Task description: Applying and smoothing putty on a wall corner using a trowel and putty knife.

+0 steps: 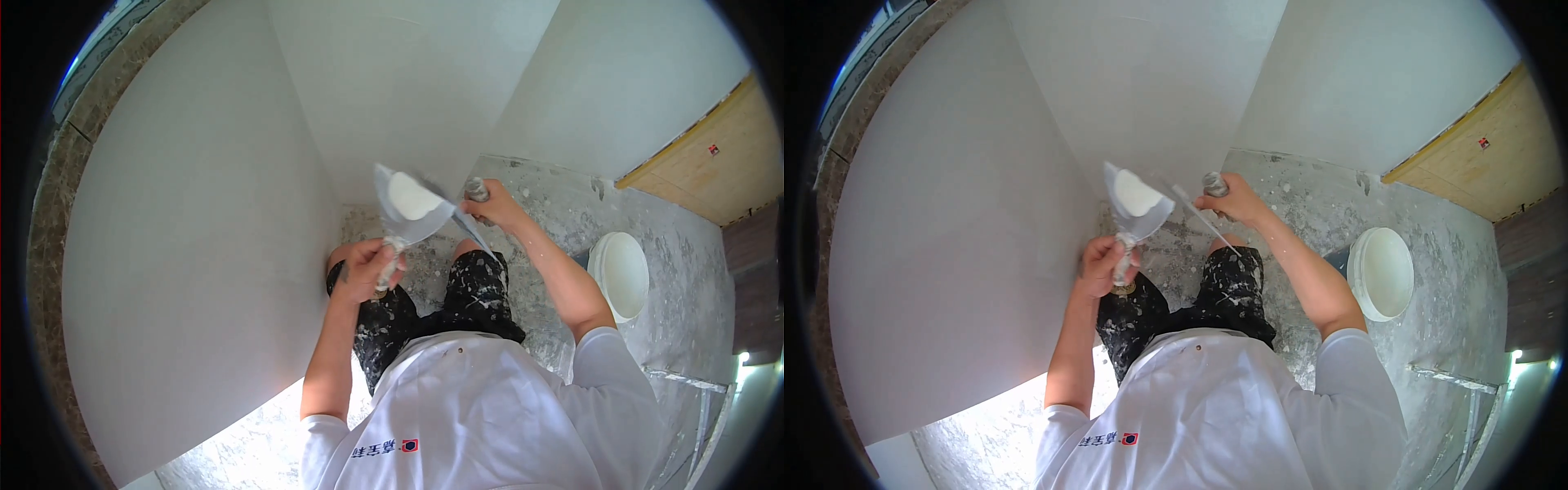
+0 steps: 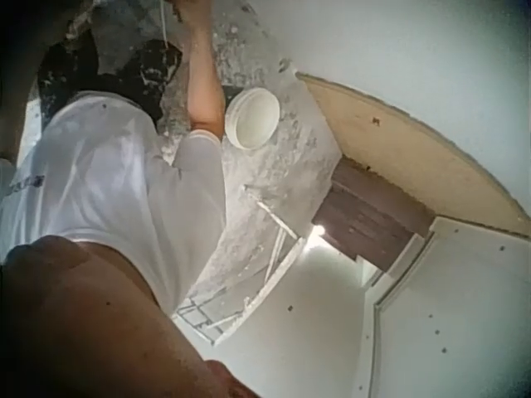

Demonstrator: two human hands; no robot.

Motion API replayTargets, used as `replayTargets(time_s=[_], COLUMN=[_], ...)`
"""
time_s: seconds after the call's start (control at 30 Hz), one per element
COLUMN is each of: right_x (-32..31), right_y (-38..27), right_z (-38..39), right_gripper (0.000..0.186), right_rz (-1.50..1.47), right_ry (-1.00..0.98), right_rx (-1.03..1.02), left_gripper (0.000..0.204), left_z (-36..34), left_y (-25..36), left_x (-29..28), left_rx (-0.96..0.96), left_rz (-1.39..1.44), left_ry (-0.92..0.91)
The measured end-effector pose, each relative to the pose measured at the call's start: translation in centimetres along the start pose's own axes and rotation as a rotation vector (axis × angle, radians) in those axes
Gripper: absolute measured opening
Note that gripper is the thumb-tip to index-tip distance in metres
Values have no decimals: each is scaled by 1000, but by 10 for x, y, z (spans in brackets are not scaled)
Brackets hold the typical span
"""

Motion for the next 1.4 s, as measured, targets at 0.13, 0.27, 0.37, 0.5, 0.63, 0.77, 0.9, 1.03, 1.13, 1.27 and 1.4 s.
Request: replayTargets(time_s=[0.13, 0.27, 0.37, 0.5, 0.63, 0.77, 0.9, 1.03, 1.13, 1.27, 1.4], right_x=[18, 14, 22, 51, 27, 55, 117, 184, 219, 226, 229], right_y=[-38, -35, -33, -48, -40, -75, -112, -166, -204, -229, -225], right_z=[2, -19, -22, -8, -17, -27, -60, -124, -156, -188, -200], right_gripper=[14, 13, 12, 17, 14, 27, 51, 52, 47, 41, 34], right_rz=[-755, -436, -120, 160, 313, -415, -724, -555, -593, -561, -667], right_ry=[402, 354, 304, -295, -183, -283, -608, -318, -268, -257, -222], right_rx=[-16, -319, -590, -60, -34, -114, -41, -183, -292, -345, -320], left_gripper=[28, 30, 30, 30, 30, 30, 29, 29, 37, 37, 34], left_z=[24, 15, 7, 8, 29, 54, 88, 119, 126, 145, 147], left_y=[-11, -39, -41, 10, 40, 11, -23, -32, -29, -38, -48], left_x=[-24, -22, -20, -23, -39, -33, -18, -4, -3, -5, -7], left_rx=[-72, -147, -159, -24, 32, 72, 5, -36, -58, -56, -77], left_rz=[-87, -50, -92, -149, -306, -196, -104, -36, -63, -64, -54], left_ry=[133, 21, 24, 74, 109, 92, 124, 175, 215, 232, 279])
Point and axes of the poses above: each hand's wrist, its own z-axis away from the middle knuckle, its own x-axis out of the palm, y = z × x, the point moved 4 cm from there along -z, towards the middle knuckle, and after that the axes turned 8 degrees about -z, right-handed, at the moved point
